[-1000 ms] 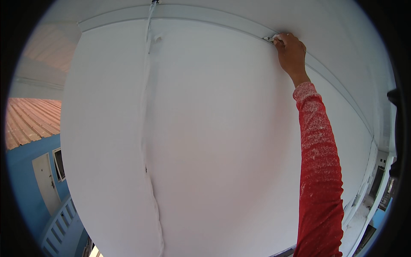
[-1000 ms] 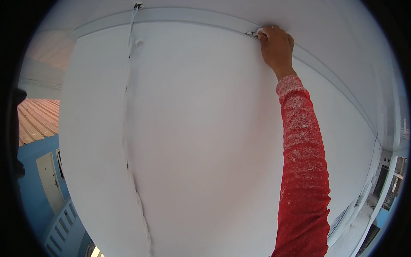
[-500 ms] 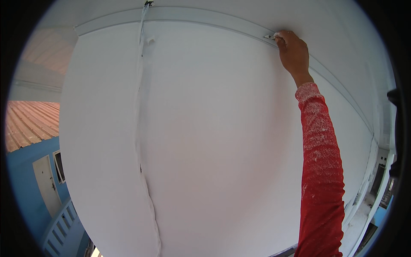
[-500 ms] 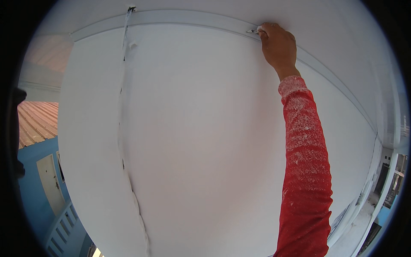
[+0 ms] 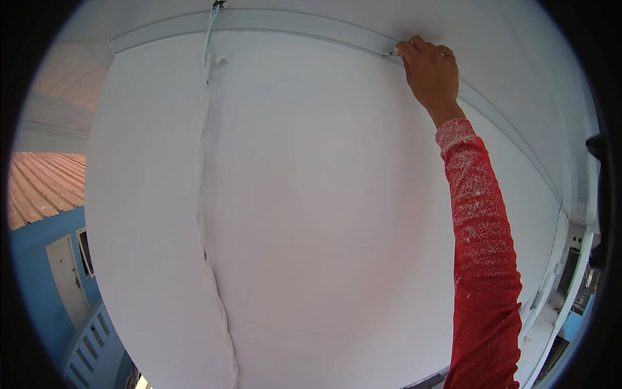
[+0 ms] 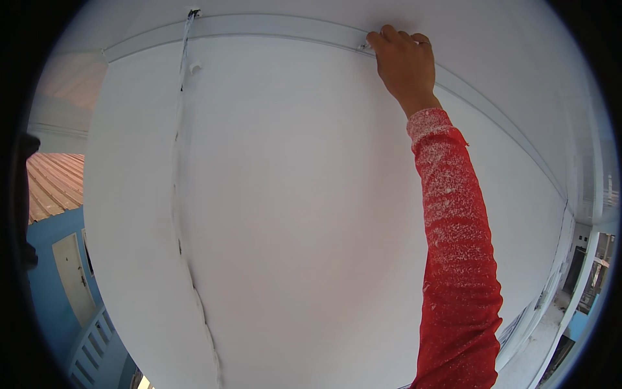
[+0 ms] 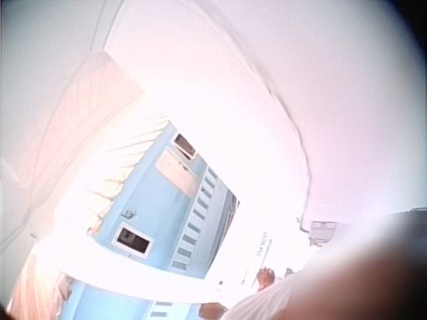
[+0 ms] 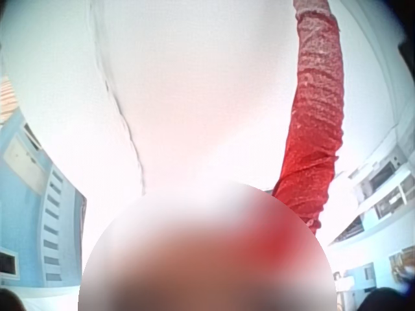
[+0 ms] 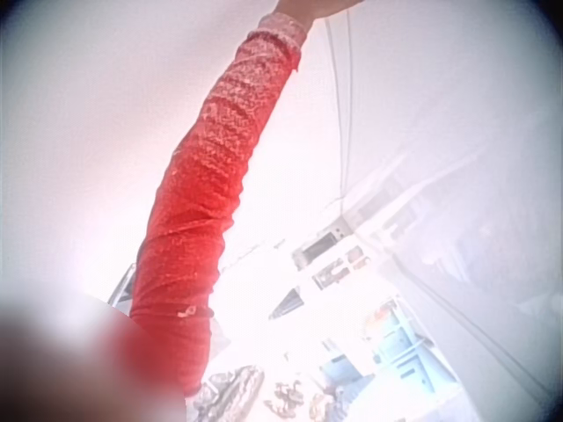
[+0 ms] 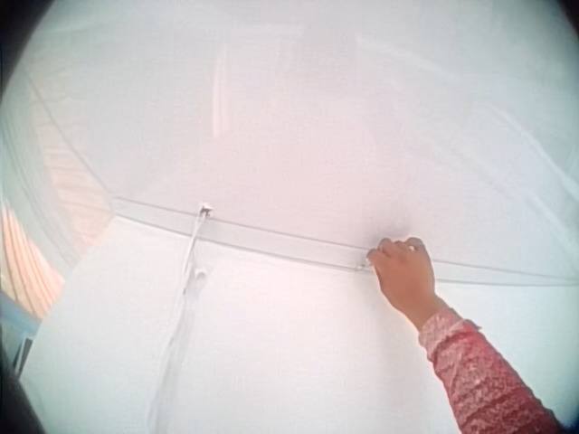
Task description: The person paints a white wall and window frame using a paintbrush and a small paint container. They apply white paint to the wall surface, around electrical conduits, and along the edges of a window frame while standing on a scaffold.
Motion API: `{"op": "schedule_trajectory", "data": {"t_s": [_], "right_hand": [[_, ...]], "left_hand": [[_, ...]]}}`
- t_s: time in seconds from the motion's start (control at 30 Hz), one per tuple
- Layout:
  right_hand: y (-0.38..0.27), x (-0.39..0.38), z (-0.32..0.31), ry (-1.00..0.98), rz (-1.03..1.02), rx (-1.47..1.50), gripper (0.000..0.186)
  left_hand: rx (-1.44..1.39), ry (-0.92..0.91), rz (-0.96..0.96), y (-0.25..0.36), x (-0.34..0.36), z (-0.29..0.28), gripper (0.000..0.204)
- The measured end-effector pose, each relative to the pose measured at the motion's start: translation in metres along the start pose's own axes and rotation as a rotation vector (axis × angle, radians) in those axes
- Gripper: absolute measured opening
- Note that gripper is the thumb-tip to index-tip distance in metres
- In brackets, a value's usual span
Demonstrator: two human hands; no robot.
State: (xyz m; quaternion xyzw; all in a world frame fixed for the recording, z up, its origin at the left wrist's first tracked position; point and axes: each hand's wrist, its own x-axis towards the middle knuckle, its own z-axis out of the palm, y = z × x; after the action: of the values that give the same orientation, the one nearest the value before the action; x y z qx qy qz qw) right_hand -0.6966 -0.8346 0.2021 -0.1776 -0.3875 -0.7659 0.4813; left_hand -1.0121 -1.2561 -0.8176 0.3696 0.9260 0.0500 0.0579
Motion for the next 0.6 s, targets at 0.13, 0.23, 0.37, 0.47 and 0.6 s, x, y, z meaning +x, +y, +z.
{"op": "schedule_trajectory", "data": {"t_s": [0.13, 0.23, 0.37, 0.47, 0.6], "right_hand": [[-0.002, -0.002, 0.006, -0.008, -0.002, -0.003, 0.018], [0.002, -0.003, 0.009, -0.005, -0.051, -0.065, 0.019], [0.014, -0.013, 0.005, -0.079, -0.120, -0.170, 0.022], [0.024, -0.023, -0.004, -0.189, -0.093, -0.227, 0.022], [0.024, -0.025, -0.005, -0.102, -0.087, -0.077, 0.021]], "left_hand": [[0.018, 0.000, 0.031, 0.003, 0.002, -0.003, 0.027], [-0.008, -0.051, 0.024, 0.003, 0.006, -0.007, 0.026], [-0.027, -0.030, -0.022, 0.002, 0.015, -0.010, 0.026], [-0.021, -0.035, -0.016, 0.001, 0.015, -0.008, 0.026], [-0.025, -0.030, -0.016, 0.003, 0.015, -0.004, 0.025]]}}
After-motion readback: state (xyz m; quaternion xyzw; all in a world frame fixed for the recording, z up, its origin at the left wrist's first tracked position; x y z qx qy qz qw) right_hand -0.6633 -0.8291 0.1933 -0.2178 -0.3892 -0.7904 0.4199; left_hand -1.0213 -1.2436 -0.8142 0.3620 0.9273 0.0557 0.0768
